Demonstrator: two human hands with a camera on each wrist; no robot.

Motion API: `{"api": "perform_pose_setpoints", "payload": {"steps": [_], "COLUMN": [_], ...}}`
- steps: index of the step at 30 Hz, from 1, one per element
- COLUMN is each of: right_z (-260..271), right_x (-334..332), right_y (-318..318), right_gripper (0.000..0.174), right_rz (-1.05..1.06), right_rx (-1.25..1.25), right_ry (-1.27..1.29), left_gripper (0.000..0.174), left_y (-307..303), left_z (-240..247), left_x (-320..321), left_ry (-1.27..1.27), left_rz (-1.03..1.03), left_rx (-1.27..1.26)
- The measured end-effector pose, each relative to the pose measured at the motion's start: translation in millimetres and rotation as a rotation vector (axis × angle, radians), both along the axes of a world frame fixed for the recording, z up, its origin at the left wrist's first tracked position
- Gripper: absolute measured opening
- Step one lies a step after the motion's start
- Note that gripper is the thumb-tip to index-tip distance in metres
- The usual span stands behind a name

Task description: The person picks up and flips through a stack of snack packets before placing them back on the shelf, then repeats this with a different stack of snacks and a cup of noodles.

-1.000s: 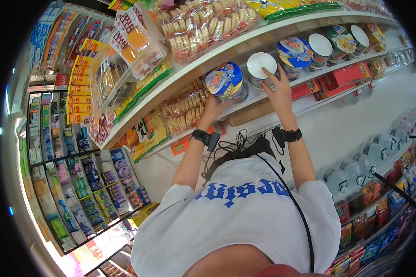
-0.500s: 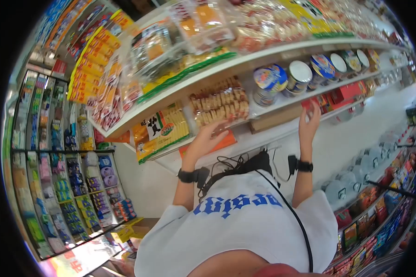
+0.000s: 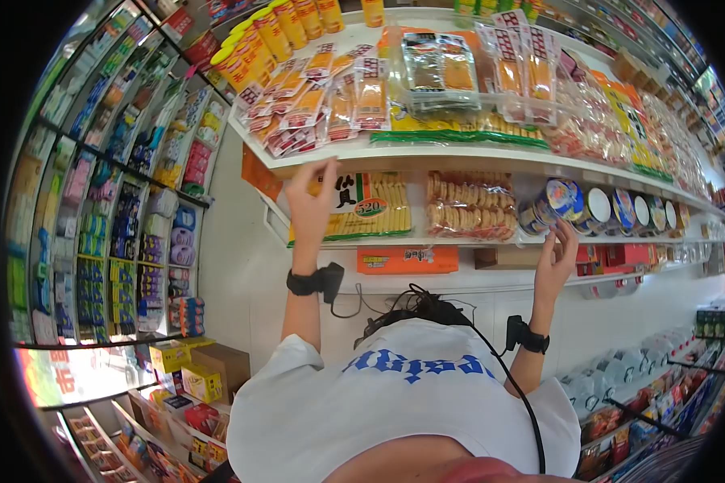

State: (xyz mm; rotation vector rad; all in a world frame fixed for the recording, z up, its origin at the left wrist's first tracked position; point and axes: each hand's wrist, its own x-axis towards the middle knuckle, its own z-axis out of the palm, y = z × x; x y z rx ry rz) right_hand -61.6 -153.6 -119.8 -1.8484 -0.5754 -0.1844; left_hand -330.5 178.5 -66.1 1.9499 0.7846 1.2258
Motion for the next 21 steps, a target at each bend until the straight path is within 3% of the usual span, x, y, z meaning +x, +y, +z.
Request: {"api": "perform_pose_setpoints", "payload": {"steps": [2,8,11,12,15,16,19,21], "right_z": [17,30,24,20,12,7,-3,-8], "right_x": [-4,1,13,18,32,38,50,53], "right_y": [20,60,67,69,70,71,75,83], "right_gripper": [0.028,0.027,0.027,0.027,0.026,0.025,0.024,0.024], "right_rz": [0.074,0.25,0.282,0.297,0.31,0.298,0.316,0.332], "right_rx": [0.022,0.09,0.128,0.165,0.188,0.164,0.19,0.162], "right_ry": [-0.061,-0.104,-0.062,-0.04,0.038,0.014,0.07,0.033], "left_gripper": [0.011,0.082,0.095,0.079,0.059,0.047,0.042,0.032], "left_y": [31,114,135,143,171,164,148,127], "left_z": [0,-5,3,-1,-24,-23,-15,2], "left_x": [-9,-19,3,12,16,22,26,27], "left_ry": [-0.001,0.336,0.52,0.533,0.703,0.61,0.514,0.317], "left_rz": [0.19,0.381,0.338,0.33,0.207,0.225,0.331,0.381], "left_rx": [0.233,0.324,0.469,0.472,0.472,0.449,0.558,0.186]}}
